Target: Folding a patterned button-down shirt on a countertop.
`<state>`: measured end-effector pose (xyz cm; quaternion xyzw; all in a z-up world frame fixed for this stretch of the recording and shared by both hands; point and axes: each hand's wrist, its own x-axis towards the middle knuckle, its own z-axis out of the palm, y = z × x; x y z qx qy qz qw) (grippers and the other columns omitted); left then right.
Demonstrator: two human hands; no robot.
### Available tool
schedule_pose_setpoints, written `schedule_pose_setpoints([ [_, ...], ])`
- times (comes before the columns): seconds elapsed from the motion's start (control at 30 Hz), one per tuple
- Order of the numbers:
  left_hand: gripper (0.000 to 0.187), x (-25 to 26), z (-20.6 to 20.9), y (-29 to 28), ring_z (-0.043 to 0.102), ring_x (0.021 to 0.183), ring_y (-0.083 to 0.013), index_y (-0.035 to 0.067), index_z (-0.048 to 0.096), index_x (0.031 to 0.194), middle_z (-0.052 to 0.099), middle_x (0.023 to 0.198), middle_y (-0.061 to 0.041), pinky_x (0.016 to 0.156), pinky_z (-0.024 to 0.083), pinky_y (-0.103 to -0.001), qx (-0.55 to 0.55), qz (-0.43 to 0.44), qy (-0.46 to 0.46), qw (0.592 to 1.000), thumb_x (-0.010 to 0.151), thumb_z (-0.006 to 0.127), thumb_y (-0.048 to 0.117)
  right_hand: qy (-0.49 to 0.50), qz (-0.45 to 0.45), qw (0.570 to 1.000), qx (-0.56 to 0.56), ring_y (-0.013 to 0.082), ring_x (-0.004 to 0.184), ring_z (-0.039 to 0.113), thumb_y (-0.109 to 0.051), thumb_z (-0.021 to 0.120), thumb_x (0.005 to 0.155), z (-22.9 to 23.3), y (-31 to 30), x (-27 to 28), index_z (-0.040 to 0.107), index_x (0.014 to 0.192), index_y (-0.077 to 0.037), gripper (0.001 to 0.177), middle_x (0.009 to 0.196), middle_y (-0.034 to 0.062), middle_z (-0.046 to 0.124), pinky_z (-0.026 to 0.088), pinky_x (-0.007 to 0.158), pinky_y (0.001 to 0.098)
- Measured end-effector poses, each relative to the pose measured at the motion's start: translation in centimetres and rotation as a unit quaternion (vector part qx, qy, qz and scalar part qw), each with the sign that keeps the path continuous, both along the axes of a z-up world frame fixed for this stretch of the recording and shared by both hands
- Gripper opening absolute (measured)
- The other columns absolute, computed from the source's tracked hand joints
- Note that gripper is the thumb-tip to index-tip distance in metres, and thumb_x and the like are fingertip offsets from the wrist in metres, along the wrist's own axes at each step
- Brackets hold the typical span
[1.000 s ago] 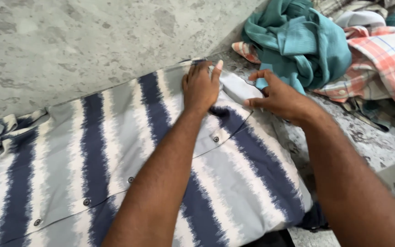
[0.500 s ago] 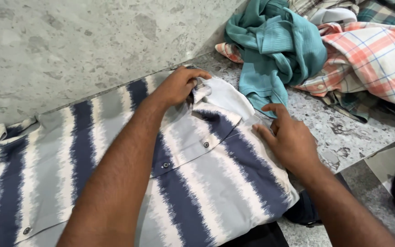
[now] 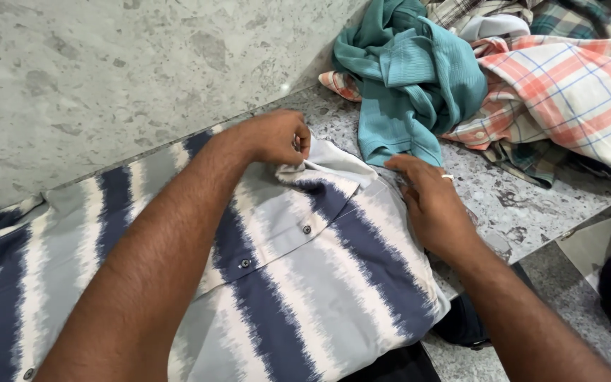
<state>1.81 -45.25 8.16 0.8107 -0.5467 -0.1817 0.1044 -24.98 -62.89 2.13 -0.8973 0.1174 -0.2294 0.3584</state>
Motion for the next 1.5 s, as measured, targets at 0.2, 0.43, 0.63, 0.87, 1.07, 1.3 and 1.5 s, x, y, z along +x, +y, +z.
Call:
schedule_pose_setpoints([
  [0.2, 0.011, -0.3, 0.3, -0.4, 0.071, 0.098, -0.0215, 0.013, 0.078, 0.095, 0.071, 0.108, -0.012, 0.083, 0.059, -0.035, -0.085, 0.046, -0.064, 0.993, 0.084, 0.074, 0.014, -0.001, 0.068, 0.980, -0.186, 0.0452, 0.138, 0.042, -0.001, 0.062, 0.089, -2.9, -6.1, 3.5, 0.044, 0.151, -0.006, 0.064, 0.153, 0.0258, 0.046, 0.034, 0.113, 0.0526],
  [0.43, 0.016, 0.3, -2.5, -2.0, 0.071, 0.103, -0.0271, 0.006, 0.069, 0.105, 0.075, 0.108, -0.012, 0.091, 0.054, -0.042, -0.255, 0.135, -0.026, 0.957, 0.092, 0.069, 0.014, 0.016, -0.013, 0.984, -0.175, 0.0405, 0.115, 0.061, -0.022, 0.070, 0.094, 1.1, -3.3, 3.5, 0.065, 0.124, -0.004, 0.034, 0.127, 0.0203, 0.064, 0.047, 0.100, 0.0488],
  [0.63, 0.018, 1.3, -4.8, -2.8, 0.068, 0.099, -0.0338, 0.003, 0.070, 0.104, 0.069, 0.102, -0.017, 0.088, 0.053, -0.044, -0.314, 0.101, -0.054, 0.943, 0.087, 0.066, 0.009, 0.040, -0.004, 0.996, -0.084, 0.0315, 0.090, 0.069, -0.024, 0.068, 0.097, 2.2, -1.4, 3.2, 0.076, 0.106, -0.006, 0.021, 0.103, 0.0157, 0.070, 0.054, 0.081, 0.0437],
  [0.87, 0.012, 1.2, -4.2, -2.3, 0.061, 0.082, -0.0122, 0.003, 0.072, 0.097, 0.064, 0.096, -0.006, 0.075, 0.052, -0.028, -0.328, 0.091, 0.105, 0.934, 0.086, 0.071, 0.007, 0.030, 0.170, 0.981, 0.092, 0.0188, 0.114, 0.068, -0.017, 0.064, 0.099, 0.7, -1.5, 8.8, 0.053, 0.142, -0.009, 0.045, 0.129, 0.0084, 0.070, 0.055, 0.096, 0.0347],
  [1.07, 0.010, 1.1, -5.0, -2.3, 0.061, 0.081, -0.0057, 0.005, 0.069, 0.097, 0.068, 0.087, 0.003, 0.075, 0.052, -0.025, -0.395, 0.097, 0.208, 0.889, 0.092, 0.074, 0.013, 0.050, 0.260, 0.941, 0.210, 0.0120, 0.109, 0.060, -0.013, 0.070, 0.094, 0.9, 0.2, 11.8, 0.012, 0.162, -0.011, 0.090, 0.121, 0.0066, 0.063, 0.049, 0.094, 0.0278],
  [1.3, 0.014, 2.3, -7.7, -3.4, 0.061, 0.083, -0.0068, 0.003, 0.067, 0.099, 0.069, 0.090, 0.001, 0.078, 0.052, -0.025, -0.439, 0.078, 0.171, 0.879, 0.099, 0.073, 0.016, 0.048, 0.224, 0.912, 0.341, 0.0061, 0.070, 0.051, -0.016, 0.074, 0.095, 1.7, -0.8, 9.9, 0.041, 0.157, -0.007, 0.071, 0.083, -0.0019, 0.057, 0.042, 0.062, 0.0227],
  [1.5, 0.013, 2.2, -6.8, -2.5, 0.061, 0.087, -0.0090, 0.003, 0.070, 0.108, 0.069, 0.096, -0.002, 0.081, 0.052, -0.028, -0.408, 0.125, 0.189, 0.884, 0.102, 0.070, 0.015, 0.133, 0.160, 0.947, 0.244, 0.0087, 0.068, 0.056, -0.024, 0.074, 0.091, 2.2, 0.4, 9.0, 0.054, 0.144, -0.010, 0.059, 0.086, -0.0005, 0.068, 0.046, 0.056, 0.0264],
])
